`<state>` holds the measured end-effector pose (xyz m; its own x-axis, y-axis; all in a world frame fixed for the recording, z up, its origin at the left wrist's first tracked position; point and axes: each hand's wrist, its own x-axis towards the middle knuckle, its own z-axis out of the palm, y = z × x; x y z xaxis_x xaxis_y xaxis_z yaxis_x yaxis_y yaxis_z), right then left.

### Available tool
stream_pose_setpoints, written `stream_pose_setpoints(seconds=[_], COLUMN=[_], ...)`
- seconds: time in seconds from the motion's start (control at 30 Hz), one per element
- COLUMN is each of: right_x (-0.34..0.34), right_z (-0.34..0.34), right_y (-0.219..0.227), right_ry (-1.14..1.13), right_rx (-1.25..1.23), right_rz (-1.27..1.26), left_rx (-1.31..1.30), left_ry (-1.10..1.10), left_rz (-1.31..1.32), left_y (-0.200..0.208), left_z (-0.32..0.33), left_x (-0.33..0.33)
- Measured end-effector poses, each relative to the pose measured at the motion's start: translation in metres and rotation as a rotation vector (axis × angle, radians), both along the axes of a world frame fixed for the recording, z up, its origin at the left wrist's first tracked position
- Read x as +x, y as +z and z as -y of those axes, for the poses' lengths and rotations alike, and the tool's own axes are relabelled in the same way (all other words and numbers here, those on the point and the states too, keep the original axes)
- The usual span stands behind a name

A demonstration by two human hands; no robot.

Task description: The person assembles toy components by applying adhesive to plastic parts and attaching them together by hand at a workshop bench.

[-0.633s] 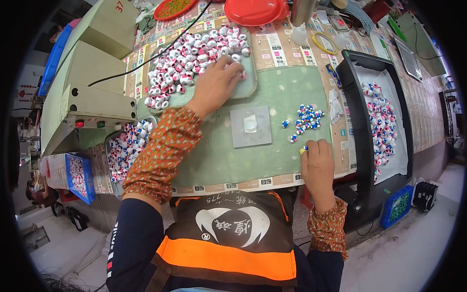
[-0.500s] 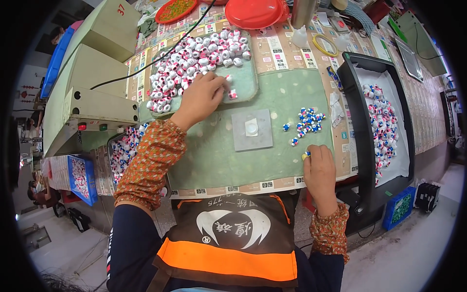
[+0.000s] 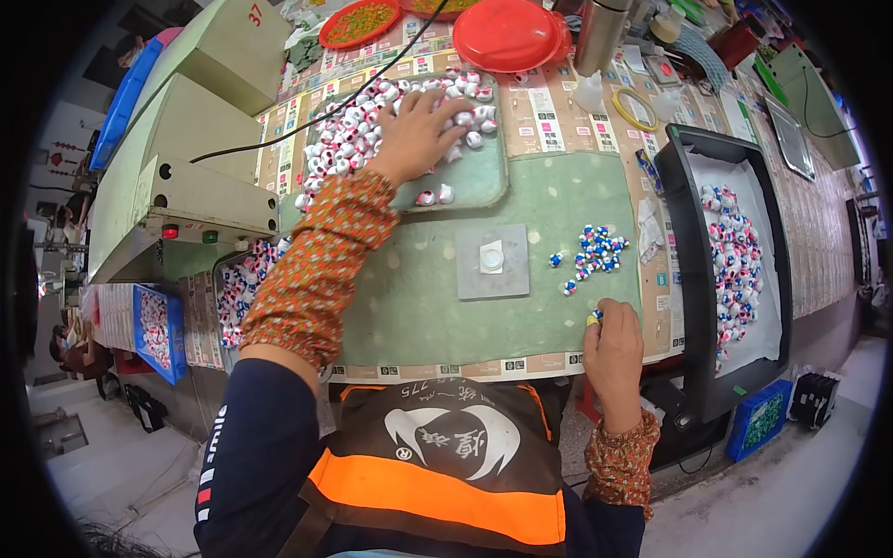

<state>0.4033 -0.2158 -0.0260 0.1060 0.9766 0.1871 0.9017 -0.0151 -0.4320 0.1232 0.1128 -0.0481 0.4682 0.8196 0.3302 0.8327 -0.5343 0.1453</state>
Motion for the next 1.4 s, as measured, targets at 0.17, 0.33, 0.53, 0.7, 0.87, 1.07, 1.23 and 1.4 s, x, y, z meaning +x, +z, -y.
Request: stream_pose_setpoints(seconds=[0.17, 0.33, 0.53, 0.7, 0.87, 1.07, 1.23, 1.4], right_x=[0.007, 0.006, -0.005, -0.009, -0.011, -0.007, -0.006, -0.024], right_z=[0.002, -0.004, -0.005, -0.001, 0.0, -0.007, -0.01, -0.025], right_y=[-0.001, 0.002, 0.011, 0.008, 0.008, 0.011, 0.012, 0.031], right_ry=[-0.021, -0.009, 0.077, 0.042, 0.026, 0.039, 0.003, -0.08], right_rx=[-0.033, 0.011, -0.027, -0.083, -0.099, -0.051, -0.013, -0.161], right_rz=[-0.09, -0.106, 0.056, 0.109, 0.13, 0.069, -0.116, -0.584], left_rx=[-0.065, -0.018, 0.008, -0.015, 0.002, 0.027, -0.831, -1.248], left_ry=[-0.227, -0.156, -0.144, -0.076, -0.103, -0.2, -0.16, -0.161], left_rz=[-0.002, 0.075, 0.239, -0.056, -0.124, 0.12, 0.784, 1.201], left_y=[0.011, 0.028, 0.052, 0.037, 0.023, 0.021, 0.064, 0.079], left_z=[0.035, 0.064, 0.064, 0.07, 0.07, 0.067, 0.107, 0.159], left_x=[-0.044, -0.057, -0.017, 0.002, 0.011, -0.001, -0.021, -0.058])
